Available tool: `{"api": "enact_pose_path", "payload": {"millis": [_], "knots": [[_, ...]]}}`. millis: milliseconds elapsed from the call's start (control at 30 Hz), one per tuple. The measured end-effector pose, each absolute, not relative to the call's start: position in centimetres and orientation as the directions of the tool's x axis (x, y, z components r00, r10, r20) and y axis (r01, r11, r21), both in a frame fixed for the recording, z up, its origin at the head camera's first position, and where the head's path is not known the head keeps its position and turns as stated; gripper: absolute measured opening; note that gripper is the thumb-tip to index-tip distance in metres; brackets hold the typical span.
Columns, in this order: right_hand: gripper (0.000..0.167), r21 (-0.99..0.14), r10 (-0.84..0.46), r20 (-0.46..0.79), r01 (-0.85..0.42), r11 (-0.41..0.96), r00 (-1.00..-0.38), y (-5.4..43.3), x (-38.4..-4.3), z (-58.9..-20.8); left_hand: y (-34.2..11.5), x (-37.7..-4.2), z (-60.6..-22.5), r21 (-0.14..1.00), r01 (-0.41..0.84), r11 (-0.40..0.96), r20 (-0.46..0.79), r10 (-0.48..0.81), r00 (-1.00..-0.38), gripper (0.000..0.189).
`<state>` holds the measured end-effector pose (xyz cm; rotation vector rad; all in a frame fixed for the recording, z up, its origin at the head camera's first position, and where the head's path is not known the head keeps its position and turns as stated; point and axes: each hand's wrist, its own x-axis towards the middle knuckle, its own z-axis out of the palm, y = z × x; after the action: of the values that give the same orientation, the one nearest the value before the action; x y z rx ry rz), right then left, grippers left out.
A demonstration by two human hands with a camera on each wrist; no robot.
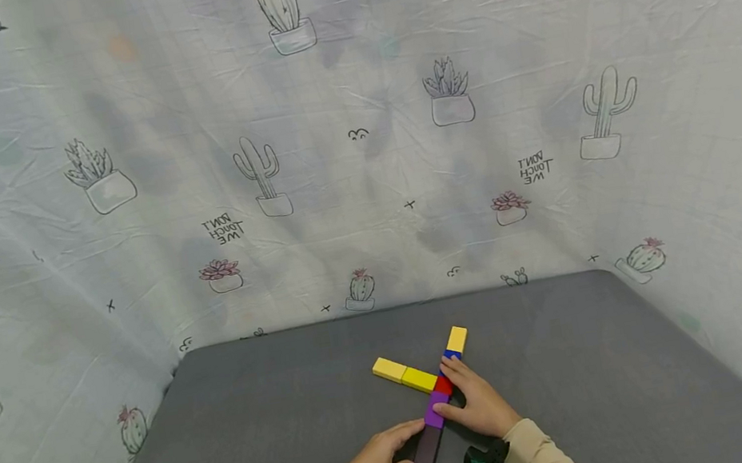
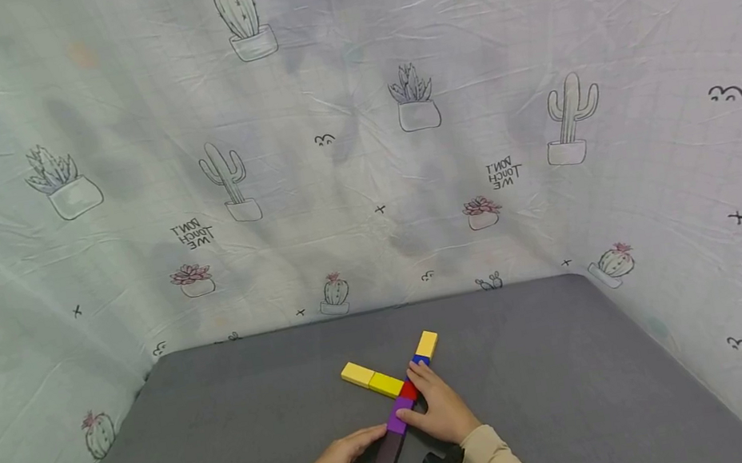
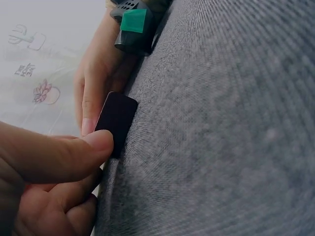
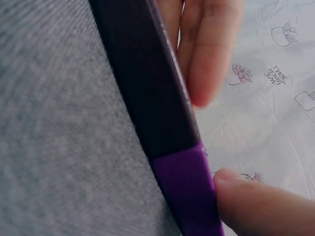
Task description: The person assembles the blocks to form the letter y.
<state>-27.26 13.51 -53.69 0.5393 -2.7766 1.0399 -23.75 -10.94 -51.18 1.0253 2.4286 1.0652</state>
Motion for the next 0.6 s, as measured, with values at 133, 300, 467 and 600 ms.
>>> {"api": "enact_pose_path", "payload": {"millis": [133, 300, 467, 600], "knots": [[0.078, -0.605, -0.287, 0.246, -0.378, 0.700, -0.926, 13.51, -27.33, -53.70, -10.98, -23.83, -51.33, 0.721, 0.502, 0.478, 0.017, 0.712, -0.702, 0.054], [0.078, -0.609, -0.283, 0.243, -0.373, 0.700, -0.928, 13.68, -27.40, -53.79, -10.97, -23.95, -51.55, 0.718, 0.513, 0.470, 0.032, 0.714, -0.699, 0.056], [0.078, -0.614, -0.268, 0.229, -0.353, 0.706, -0.936, 13.81, -27.35, -54.07, -10.94, -24.04, -51.95, 0.735, 0.516, 0.440, 0.054, 0.721, -0.691, 0.057], [0.077, -0.642, -0.261, 0.247, -0.359, 0.678, -0.933, 13.82, -27.17, -54.19, -10.89, -24.00, -52.07, 0.749, 0.518, 0.414, 0.083, 0.717, -0.692, 0.054]]}}
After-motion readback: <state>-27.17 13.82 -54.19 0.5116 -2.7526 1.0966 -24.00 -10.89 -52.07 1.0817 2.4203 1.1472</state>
